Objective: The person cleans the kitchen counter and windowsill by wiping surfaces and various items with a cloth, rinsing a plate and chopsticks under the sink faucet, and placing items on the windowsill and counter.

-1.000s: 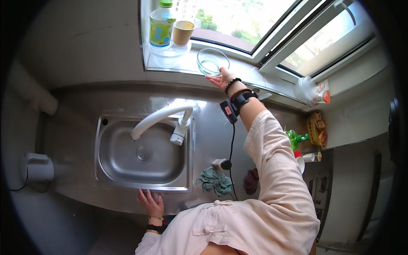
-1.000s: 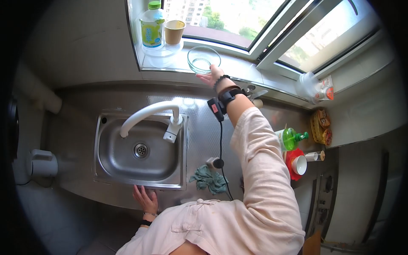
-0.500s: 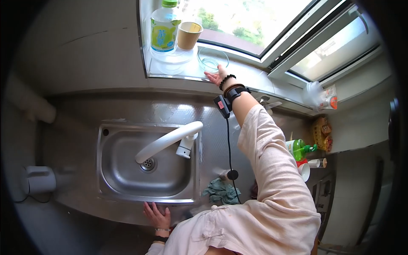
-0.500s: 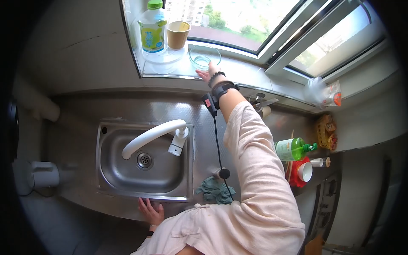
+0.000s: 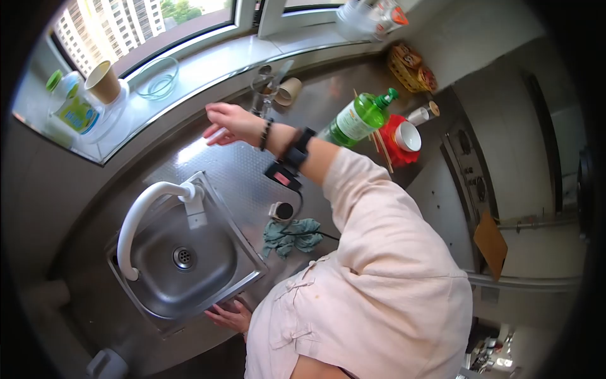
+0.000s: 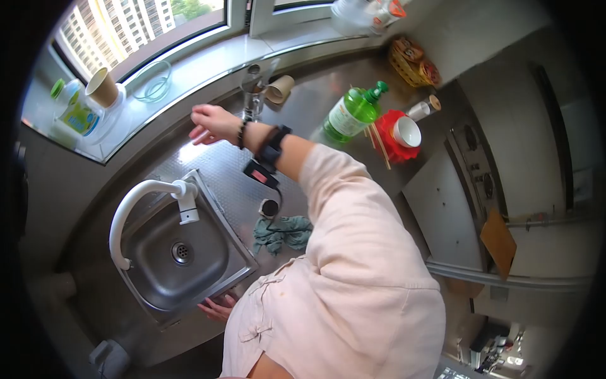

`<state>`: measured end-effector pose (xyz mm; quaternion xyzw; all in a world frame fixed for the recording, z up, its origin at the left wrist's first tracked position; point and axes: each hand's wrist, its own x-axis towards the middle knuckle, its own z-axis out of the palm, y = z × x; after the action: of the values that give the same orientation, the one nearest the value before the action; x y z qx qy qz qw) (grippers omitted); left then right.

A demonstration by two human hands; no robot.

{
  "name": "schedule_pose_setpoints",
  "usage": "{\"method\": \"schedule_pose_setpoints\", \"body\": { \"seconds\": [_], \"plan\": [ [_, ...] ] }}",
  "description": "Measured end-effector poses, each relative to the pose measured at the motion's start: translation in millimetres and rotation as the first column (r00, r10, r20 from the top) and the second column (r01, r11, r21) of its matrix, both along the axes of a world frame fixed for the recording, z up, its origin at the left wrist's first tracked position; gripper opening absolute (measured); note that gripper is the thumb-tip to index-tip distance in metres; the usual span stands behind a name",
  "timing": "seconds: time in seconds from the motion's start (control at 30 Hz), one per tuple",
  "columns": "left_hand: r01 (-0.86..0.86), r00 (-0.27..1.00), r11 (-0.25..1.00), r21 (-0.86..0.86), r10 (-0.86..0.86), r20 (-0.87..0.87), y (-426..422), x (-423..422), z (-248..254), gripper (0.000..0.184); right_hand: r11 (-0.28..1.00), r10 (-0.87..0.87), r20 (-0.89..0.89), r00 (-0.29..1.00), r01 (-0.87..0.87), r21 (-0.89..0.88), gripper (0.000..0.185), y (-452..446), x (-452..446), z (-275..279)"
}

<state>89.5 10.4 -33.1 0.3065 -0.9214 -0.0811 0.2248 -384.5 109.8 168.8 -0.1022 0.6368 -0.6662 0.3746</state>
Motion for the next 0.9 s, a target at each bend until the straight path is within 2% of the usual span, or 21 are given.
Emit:
{"method": "schedule_pose_setpoints", "body": {
  "seconds": [0.03,0.13,0.17,0.23,0.27,0.3,0.37,0.43,0.47,0.53,0.57,0.63,0.67,0.77,0.8,0.83,0.9],
  "plan": [
    [0.010,1.000,1.000,-0.017,-0.010,-0.017,0,0,-4,0.066,0.997,0.053,-0.069,0.996,-0.049,0.055,0.047,34,16,6],
    [0.040,0.999,0.998,-0.044,-0.041,-0.032,-2,2,-8,0.066,0.992,-0.070,-0.151,0.986,0.084,0.089,0.040,130,47,22],
    [0.042,0.998,0.998,-0.051,-0.044,-0.041,-1,1,-7,0.066,0.977,-0.173,-0.175,0.969,0.191,0.093,0.038,159,58,41],
    [0.041,0.999,0.999,-0.026,-0.042,-0.027,2,-1,-1,0.066,0.887,-0.454,-0.256,0.853,0.459,-0.045,0.028,216,63,53],
    [0.034,0.999,0.999,-0.024,-0.035,-0.019,4,-4,4,0.066,0.762,-0.645,-0.317,0.696,0.616,-0.200,0.017,241,61,56],
    [0.025,1.000,0.999,-0.023,-0.025,-0.010,6,-6,8,0.065,0.631,-0.769,-0.369,0.523,0.714,-0.304,0.015,271,52,49],
    [-0.008,1.000,1.000,-0.009,0.008,0.012,10,-5,12,0.065,0.330,-0.856,-0.499,0.138,0.888,-0.320,0.023,320,30,33],
    [-0.167,0.980,0.986,-0.010,0.167,0.105,18,-11,19,0.064,0.336,-0.749,-0.659,0.073,0.898,-0.283,0.041,348,3,5],
    [-0.186,0.978,0.982,0.019,0.183,0.097,25,-17,21,0.061,0.343,-0.756,-0.649,0.083,0.895,-0.285,0.041,354,-8,-6],
    [-0.208,0.977,0.978,0.030,0.206,0.058,44,-30,18,0.059,0.431,-0.467,-0.875,0.124,0.896,-0.103,0.056,361,-25,-27],
    [-0.214,0.977,0.975,0.054,0.213,0.019,53,-38,18,0.058,0.440,-0.479,-0.867,0.136,0.892,-0.103,0.056,358,-27,-21],
    [-0.238,0.971,0.969,0.061,0.235,0.050,71,-49,13,0.057,0.643,-0.360,-0.744,0.563,0.727,0.239,0.059,353,-29,-9],
    [-0.217,0.976,0.974,0.063,0.216,0.032,79,-53,6,0.057,0.654,-0.361,-0.738,0.570,0.719,0.235,0.059,353,-30,-12],
    [-0.235,0.970,0.971,0.031,0.233,0.063,95,-62,4,0.058,0.566,-0.138,-0.894,0.427,0.775,0.283,0.041,350,-37,-16],
    [-0.237,0.964,0.972,0.010,0.234,0.124,97,-65,7,0.059,0.578,-0.200,-0.911,0.360,0.794,0.186,0.034,350,-34,-16],
    [-0.242,0.954,0.970,-0.007,0.239,0.183,102,-66,11,0.060,0.604,-0.147,-0.935,0.322,0.778,0.172,0.034,353,-32,-11],
    [-0.310,0.936,0.951,0.004,0.305,0.176,103,-69,8,0.061,0.678,-0.141,-0.971,0.192,0.734,0.047,0.026,351,-28,17]
  ]
}}
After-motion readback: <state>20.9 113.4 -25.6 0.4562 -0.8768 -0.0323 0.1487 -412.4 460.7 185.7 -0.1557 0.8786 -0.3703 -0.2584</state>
